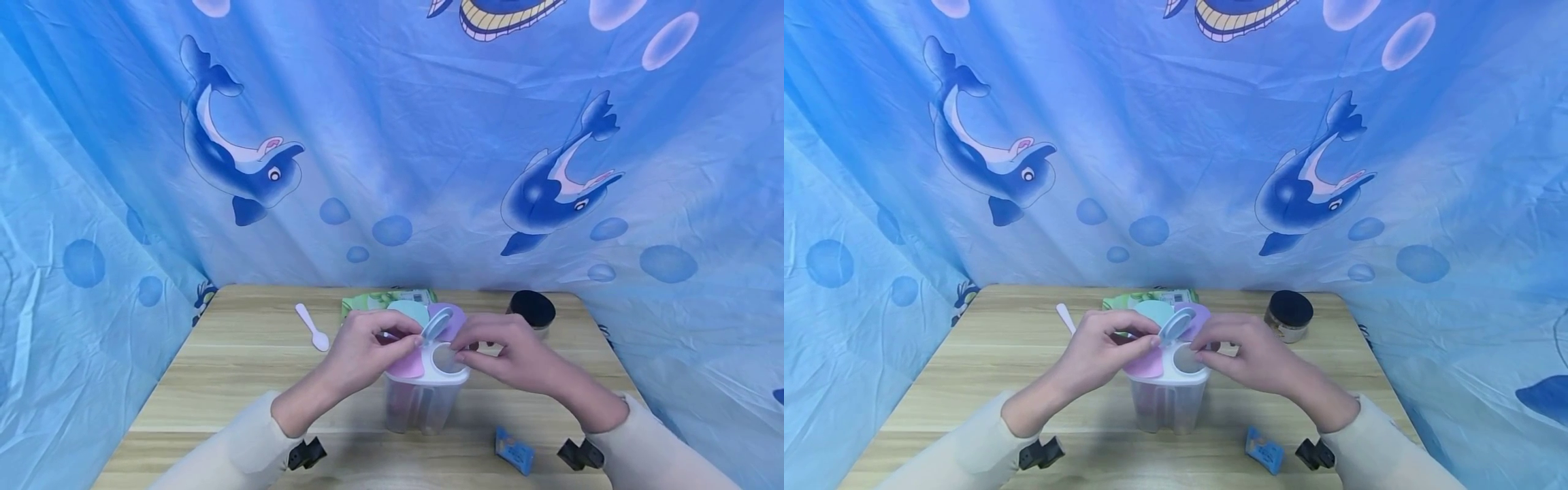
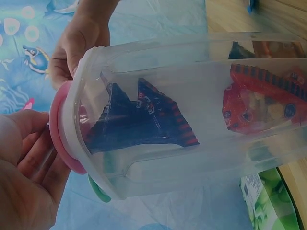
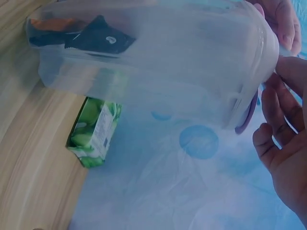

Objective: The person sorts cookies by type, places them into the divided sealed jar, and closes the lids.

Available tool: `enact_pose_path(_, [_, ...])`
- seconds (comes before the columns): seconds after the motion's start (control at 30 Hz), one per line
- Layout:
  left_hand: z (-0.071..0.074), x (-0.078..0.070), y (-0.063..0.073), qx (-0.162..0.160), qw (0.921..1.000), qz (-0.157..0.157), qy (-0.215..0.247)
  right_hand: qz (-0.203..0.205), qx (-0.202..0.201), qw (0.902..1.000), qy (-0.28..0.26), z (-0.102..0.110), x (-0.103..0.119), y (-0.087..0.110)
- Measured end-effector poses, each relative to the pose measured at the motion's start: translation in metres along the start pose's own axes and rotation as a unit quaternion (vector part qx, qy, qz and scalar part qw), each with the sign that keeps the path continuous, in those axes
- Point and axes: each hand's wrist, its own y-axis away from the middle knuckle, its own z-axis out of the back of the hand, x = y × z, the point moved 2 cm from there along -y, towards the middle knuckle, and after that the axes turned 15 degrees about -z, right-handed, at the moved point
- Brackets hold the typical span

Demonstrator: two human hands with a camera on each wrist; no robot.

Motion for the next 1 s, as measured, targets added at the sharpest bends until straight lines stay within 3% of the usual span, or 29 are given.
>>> enact_pose_path(0.23, [-0.001,0.0,0.0,-0.002,1.0,0.002,-0.002,-0.065,-0.016,0.9977,0.012,0.016,-0.017,0.021])
enact_pose_path(0.47, [0.0,-0.001,0.0,-0.001,1.0,0.006,-0.003,-0.163,-0.014,0.9853,0.05,0.021,-0.045,0.058])
enact_pose_path(0.73, [-0.001,0.001,0.001,-0.005,1.0,0.001,0.0,-0.237,-0.003,0.971,0.027,0.006,-0.074,0.104])
enact_pose_path(1.0, [-0.002,0.001,0.0,-0.007,1.0,-0.001,0.001,-0.292,0.04,0.9555,-0.011,-0.016,-0.096,0.14])
